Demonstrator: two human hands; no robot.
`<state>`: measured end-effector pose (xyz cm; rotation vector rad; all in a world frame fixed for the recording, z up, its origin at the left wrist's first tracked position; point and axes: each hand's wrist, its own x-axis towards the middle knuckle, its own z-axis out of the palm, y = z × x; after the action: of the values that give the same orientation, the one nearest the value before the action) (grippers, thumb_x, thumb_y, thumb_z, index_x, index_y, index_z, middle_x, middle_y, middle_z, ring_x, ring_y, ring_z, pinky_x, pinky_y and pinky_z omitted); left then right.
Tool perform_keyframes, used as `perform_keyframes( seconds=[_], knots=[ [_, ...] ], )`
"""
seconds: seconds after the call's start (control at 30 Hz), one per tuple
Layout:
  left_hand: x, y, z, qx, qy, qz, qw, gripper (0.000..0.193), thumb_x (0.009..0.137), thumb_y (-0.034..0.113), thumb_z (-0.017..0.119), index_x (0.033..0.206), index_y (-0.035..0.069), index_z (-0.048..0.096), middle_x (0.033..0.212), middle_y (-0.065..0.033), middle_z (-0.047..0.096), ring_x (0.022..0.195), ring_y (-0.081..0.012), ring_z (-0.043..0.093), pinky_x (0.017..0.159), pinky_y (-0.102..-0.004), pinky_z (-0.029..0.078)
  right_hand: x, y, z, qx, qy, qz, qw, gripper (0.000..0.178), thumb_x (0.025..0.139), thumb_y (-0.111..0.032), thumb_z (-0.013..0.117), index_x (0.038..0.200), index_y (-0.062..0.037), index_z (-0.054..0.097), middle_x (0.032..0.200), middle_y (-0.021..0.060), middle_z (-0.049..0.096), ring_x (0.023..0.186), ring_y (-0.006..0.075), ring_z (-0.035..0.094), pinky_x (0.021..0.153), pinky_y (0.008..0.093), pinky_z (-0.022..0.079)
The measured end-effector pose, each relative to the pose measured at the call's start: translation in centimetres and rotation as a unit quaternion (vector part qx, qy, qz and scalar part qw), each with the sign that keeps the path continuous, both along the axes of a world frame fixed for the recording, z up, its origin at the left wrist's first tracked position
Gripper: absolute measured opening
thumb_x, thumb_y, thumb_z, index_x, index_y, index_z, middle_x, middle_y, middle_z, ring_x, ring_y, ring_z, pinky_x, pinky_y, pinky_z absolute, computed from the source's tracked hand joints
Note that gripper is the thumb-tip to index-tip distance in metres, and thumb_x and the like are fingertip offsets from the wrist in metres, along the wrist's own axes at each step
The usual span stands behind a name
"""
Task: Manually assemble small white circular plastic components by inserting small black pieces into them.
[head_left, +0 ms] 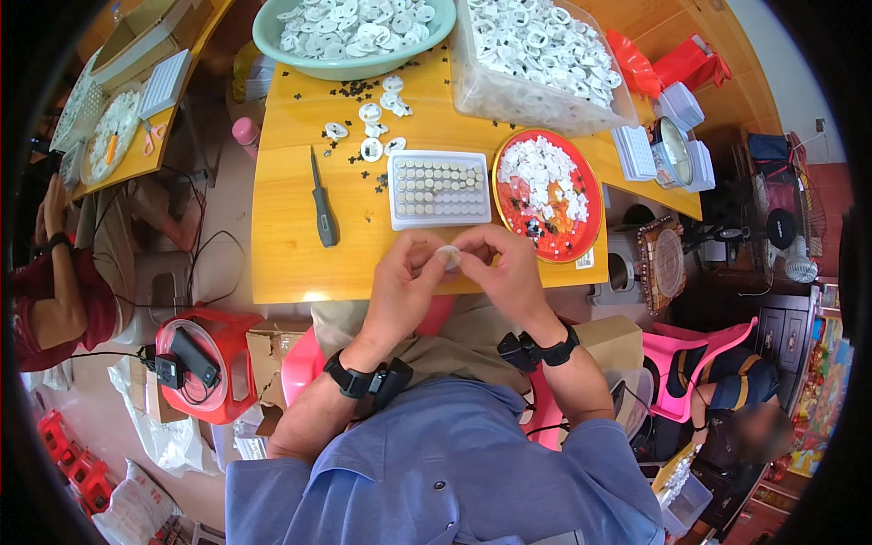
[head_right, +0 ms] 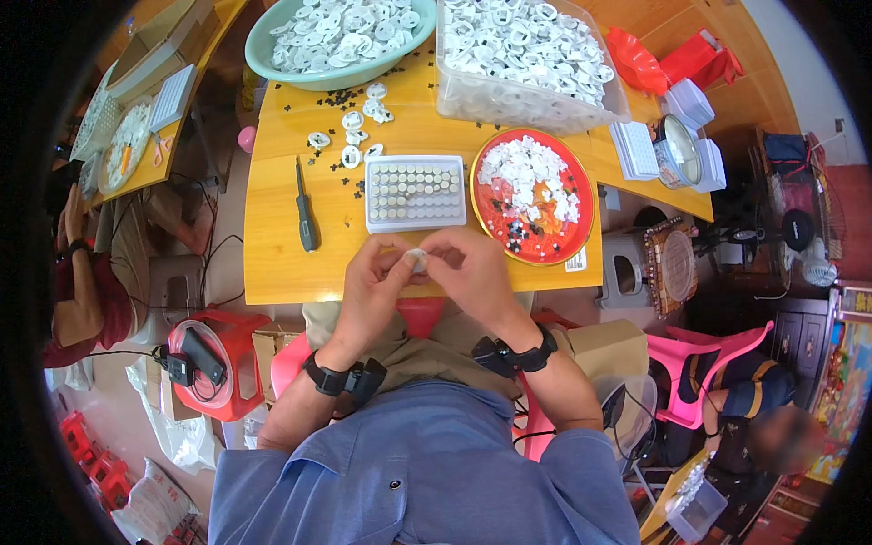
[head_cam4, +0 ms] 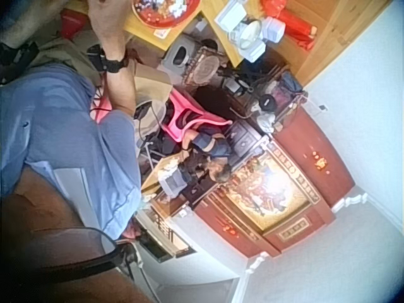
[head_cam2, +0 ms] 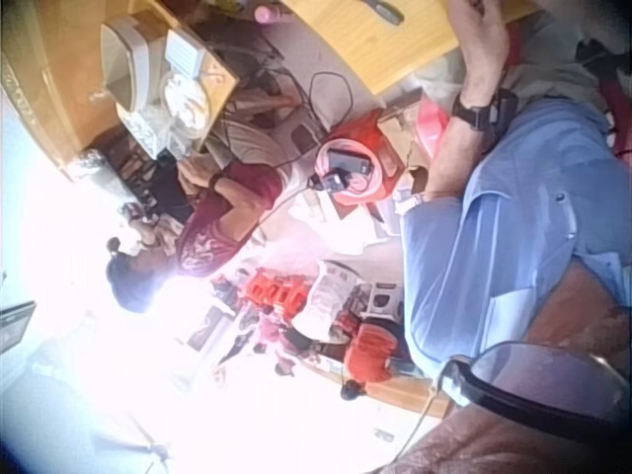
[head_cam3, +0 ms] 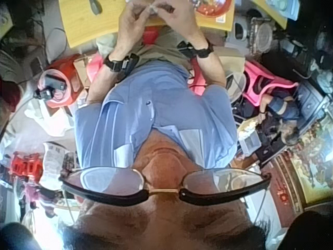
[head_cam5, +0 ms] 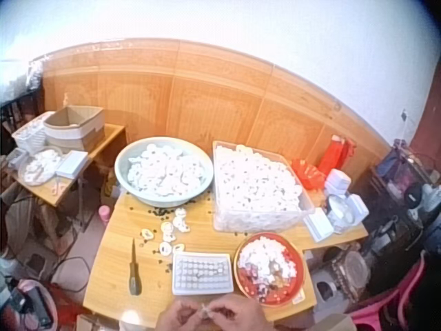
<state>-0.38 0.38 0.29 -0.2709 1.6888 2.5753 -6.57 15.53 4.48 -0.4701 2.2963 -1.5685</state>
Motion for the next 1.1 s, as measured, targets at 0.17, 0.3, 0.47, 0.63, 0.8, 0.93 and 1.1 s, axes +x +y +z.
perform_keyframes(
  seconds=[0.17,0.3,0.47,0.63,0.8,0.93,1.1],
  knots=[
    [-0.2,0.0,0.1,0.097,-0.002,-0.023,0.995,0.023,0.099,0.0,0.052,0.122,-0.002,0.049,0.113,-0.0156,0.066,0.102,-0.0183,0.066,0.092,-0.0311,0.056,-1.0,0.9,-0.9,-0.067,-0.079,-0.002,0.995,0.012,0.085,-0.004,0.066,0.095,0.0031,0.069,0.087,0.0075,0.072,0.078,0.0093,0.068,0.069,0.0235,0.052],
    [-0.2,0.0,0.2,0.097,-0.017,-0.023,0.995,0.023,0.099,-0.002,0.049,0.121,-0.003,0.049,0.114,-0.0154,0.065,0.102,-0.0181,0.066,0.093,-0.0309,0.055,-1.1,0.8,-0.9,-0.059,-0.09,0.01,0.994,0.013,0.086,-0.004,0.066,0.096,0.0027,0.069,0.085,0.0061,0.072,0.077,0.0087,0.067,0.07,0.0231,0.052],
    [0.1,0.1,0.2,0.056,0.001,-0.006,0.998,0.023,0.099,-0.001,0.051,0.122,-0.004,0.049,0.113,-0.0162,0.065,0.101,-0.0198,0.067,0.09,-0.0318,0.057,-1.2,0.6,0.1,-0.035,-0.063,0.023,0.997,0.013,0.085,-0.005,0.067,0.096,0.0011,0.068,0.081,0.0038,0.07,0.073,0.0074,0.065,0.067,0.0233,0.051],
    [0.3,0.1,0.4,0.044,0.02,-0.001,0.999,0.023,0.099,-0.001,0.051,0.122,-0.003,0.049,0.114,-0.016,0.065,0.101,-0.0195,0.067,0.089,-0.0318,0.057,-0.9,0.7,0.5,-0.007,-0.03,0.03,0.999,0.014,0.083,-0.006,0.07,0.096,0.0002,0.068,0.081,0.0036,0.069,0.071,0.0064,0.064,0.065,0.0237,0.05],
    [0.1,0.0,0.3,0.079,0.006,0.008,0.997,0.024,0.098,-0.003,0.051,0.122,-0.002,0.049,0.116,-0.0152,0.064,0.102,-0.0191,0.067,0.091,-0.0319,0.056,-0.1,0.3,0.2,0.024,0.075,0.009,0.997,0.013,0.084,0.0,0.069,0.097,-0.0006,0.067,0.082,0.0007,0.067,0.07,0.0047,0.057,0.063,0.0204,0.044],
    [0.2,0.5,1.0,0.061,0.039,0.063,0.995,0.024,0.098,-0.002,0.052,0.122,-0.001,0.049,0.117,-0.0151,0.064,0.102,-0.02,0.067,0.092,-0.0327,0.056,-0.2,0.4,0.4,0.005,0.072,-0.014,0.997,0.015,0.084,-0.003,0.07,0.098,0.0003,0.068,0.084,0.0073,0.07,0.07,0.0097,0.065,0.062,0.0245,0.051],
    [0.2,-0.1,0.6,0.048,0.039,0.038,0.997,0.025,0.098,0.0,0.055,0.123,-0.001,0.049,0.114,-0.0145,0.066,0.102,-0.0196,0.067,0.09,-0.0317,0.056,-0.2,0.0,1.0,0.043,0.155,-0.03,0.986,0.014,0.082,-0.004,0.072,0.096,-0.0013,0.069,0.082,0.0089,0.069,0.066,0.0148,0.065,0.06,0.028,0.051]
  ],
)
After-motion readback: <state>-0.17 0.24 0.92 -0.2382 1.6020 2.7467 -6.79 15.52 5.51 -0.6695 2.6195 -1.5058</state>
